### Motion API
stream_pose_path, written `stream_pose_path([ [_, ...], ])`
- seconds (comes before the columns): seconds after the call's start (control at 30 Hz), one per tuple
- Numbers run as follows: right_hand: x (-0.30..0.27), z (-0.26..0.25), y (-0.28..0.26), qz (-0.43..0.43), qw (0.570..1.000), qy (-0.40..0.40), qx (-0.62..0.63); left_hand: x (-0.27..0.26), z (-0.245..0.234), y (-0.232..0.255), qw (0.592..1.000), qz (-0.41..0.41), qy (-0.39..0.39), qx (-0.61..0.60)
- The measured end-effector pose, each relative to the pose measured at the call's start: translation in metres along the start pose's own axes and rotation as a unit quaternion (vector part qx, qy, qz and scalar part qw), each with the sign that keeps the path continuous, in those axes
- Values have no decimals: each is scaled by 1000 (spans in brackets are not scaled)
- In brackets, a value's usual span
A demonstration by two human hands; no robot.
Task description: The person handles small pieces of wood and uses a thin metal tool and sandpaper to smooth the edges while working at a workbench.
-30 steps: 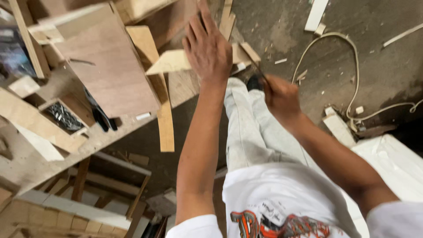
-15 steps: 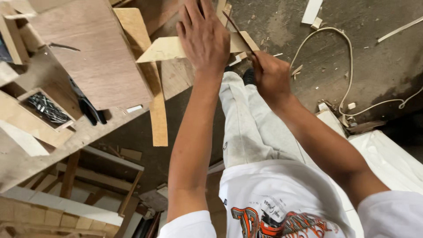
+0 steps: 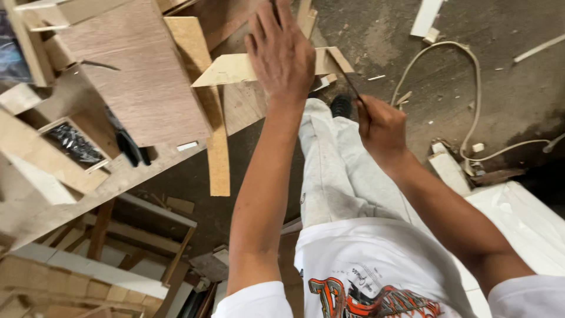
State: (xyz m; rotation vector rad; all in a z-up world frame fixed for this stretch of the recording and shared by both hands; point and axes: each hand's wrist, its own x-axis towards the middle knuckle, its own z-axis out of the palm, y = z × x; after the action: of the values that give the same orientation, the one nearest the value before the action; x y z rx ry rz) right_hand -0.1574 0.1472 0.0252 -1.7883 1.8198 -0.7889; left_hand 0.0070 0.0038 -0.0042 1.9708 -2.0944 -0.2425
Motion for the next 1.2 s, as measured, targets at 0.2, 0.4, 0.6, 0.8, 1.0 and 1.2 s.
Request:
stream_pose_path([
  [0.2,15,12,-1,2,999,25,26,-10,11,-6,995,45,87,-23],
  [0.4,23,20,2,18,1000,2,15,1,7,0,995,34,89,-15],
  [0.6,-1,-2,-2,42,999,-13,5,2,-3,4,996,33,76,13],
  [0.8,28,13,-1,17,1000,-8,12,2,-5,3,996,43,82,10],
  [1.0,14,2,2,-13,1000,-3,28,1,-2,7,997,43,67,20],
  [1.2,6,-3,0,4,1000,-6,-8,4,-2,4,995,46,84,17],
])
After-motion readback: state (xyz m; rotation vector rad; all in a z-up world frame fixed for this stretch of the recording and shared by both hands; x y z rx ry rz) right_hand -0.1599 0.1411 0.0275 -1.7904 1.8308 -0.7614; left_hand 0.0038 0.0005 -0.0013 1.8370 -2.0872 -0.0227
